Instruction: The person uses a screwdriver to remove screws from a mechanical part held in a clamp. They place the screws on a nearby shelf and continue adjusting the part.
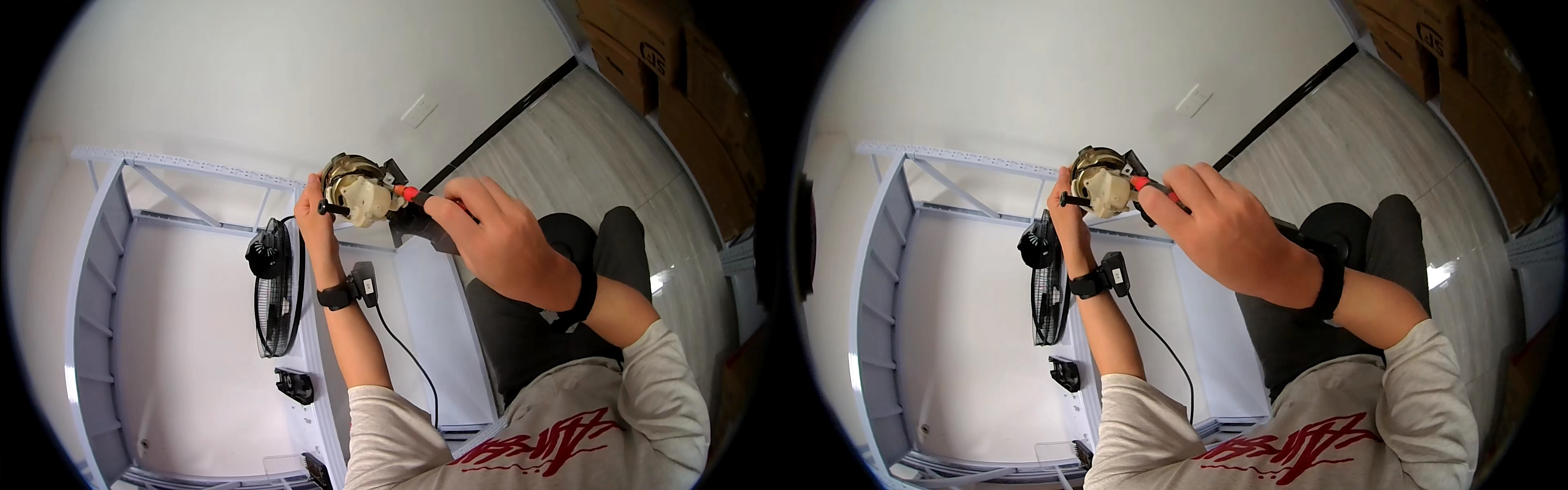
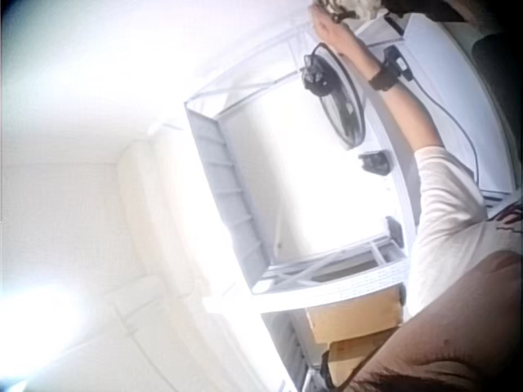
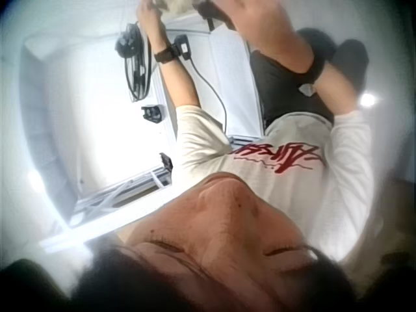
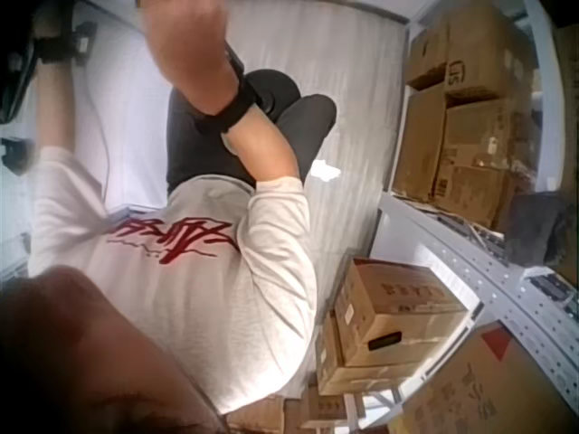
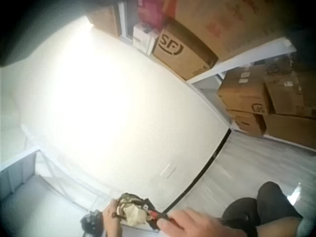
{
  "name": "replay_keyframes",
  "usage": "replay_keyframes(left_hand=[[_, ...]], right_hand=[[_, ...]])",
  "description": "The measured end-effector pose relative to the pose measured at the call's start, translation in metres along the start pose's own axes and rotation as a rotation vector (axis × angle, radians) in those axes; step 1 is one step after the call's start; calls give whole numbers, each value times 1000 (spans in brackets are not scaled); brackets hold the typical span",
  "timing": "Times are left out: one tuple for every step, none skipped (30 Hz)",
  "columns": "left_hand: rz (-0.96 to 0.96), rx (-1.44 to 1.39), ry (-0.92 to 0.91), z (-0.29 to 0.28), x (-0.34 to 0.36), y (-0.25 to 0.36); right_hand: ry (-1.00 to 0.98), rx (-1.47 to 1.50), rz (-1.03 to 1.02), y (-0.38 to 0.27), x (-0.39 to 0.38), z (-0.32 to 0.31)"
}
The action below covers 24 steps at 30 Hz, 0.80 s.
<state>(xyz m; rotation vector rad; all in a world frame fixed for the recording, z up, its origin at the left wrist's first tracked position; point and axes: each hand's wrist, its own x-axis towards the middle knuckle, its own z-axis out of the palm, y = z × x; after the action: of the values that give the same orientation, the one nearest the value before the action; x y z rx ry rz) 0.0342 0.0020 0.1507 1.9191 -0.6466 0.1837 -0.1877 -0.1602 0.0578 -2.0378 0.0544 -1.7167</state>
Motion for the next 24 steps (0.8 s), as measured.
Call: replay_keyframes(left_hand=[[-2, -9, -2, -2, -1, -1], [-4, -18, -4, -3, 0, -1], [-7, -28, -7, -5, -1, -2], [-5, -30, -8, -5, -1, -2], [-4, -33, -9, -5, -1, -3], [-3, -36, -10, -5, -1, -3], [-6, -21, -5, -3, 0, -2], [-8, -6, 0, -3, -1, 0], [-11, 9, 5, -2, -1, 1], [-8, -4, 0, -2, -1, 0], [-4, -17, -5, -2, -1, -1], [-1, -30, -10, -2, 0, -1], [-1, -27, -10, -2, 0, -2], [-2, -25, -11, -3, 0, -2], [-2, -23, -11, -3, 0, -2], [-2, -37, -12, -4, 0, -3], [-1, -52, -13, -5, 1, -6], [-1, -67, -14, -5, 2, -7], [0, -62, -12, -4, 2, -7], [1, -56, -11, -2, 1, -6], [2, -51, -10, -1, 1, -6], [-3, -45, -10, -2, 1, -5], [-8, -39, -11, -4, 1, -4], [-12, -33, -11, -5, 1, -3]], right_hand=[[41, 47, 10, -2, 2, 2], [14, 59, 35, -4, 2, 0], [-15, 71, 60, -6, 3, -2], [-110, 44, 99, -9, 3, -11], [-141, 36, 101, -9, 3, -13], [-174, 29, 105, -10, 2, -15], [-138, 40, 70, -7, 1, -11], [-103, 51, 34, -4, 1, -7], [-30, 66, 1, 0, 1, -1], [40, 84, -31, 3, 3, 5], [57, 91, -14, 3, 2, 5], [74, 98, 2, 2, 4, 4], [37, 96, 69, -7, 6, -4], [-29, 76, 106, -9, 6, -7], [-95, 53, 142, -11, 5, -10], [-187, 12, 146, -8, 1, -13], [-185, -3, 118, -6, 1, -13], [-184, -18, 90, -5, 1, -12], [-91, -11, 32, -1, 2, -6], [2, -3, -26, 0, 3, -1], [23, 15, -8, 0, 3, 1], [44, 39, 13, -2, 4, 2], [13, 43, 48, -3, 4, -1], [-18, 45, 85, -5, 4, -3]])
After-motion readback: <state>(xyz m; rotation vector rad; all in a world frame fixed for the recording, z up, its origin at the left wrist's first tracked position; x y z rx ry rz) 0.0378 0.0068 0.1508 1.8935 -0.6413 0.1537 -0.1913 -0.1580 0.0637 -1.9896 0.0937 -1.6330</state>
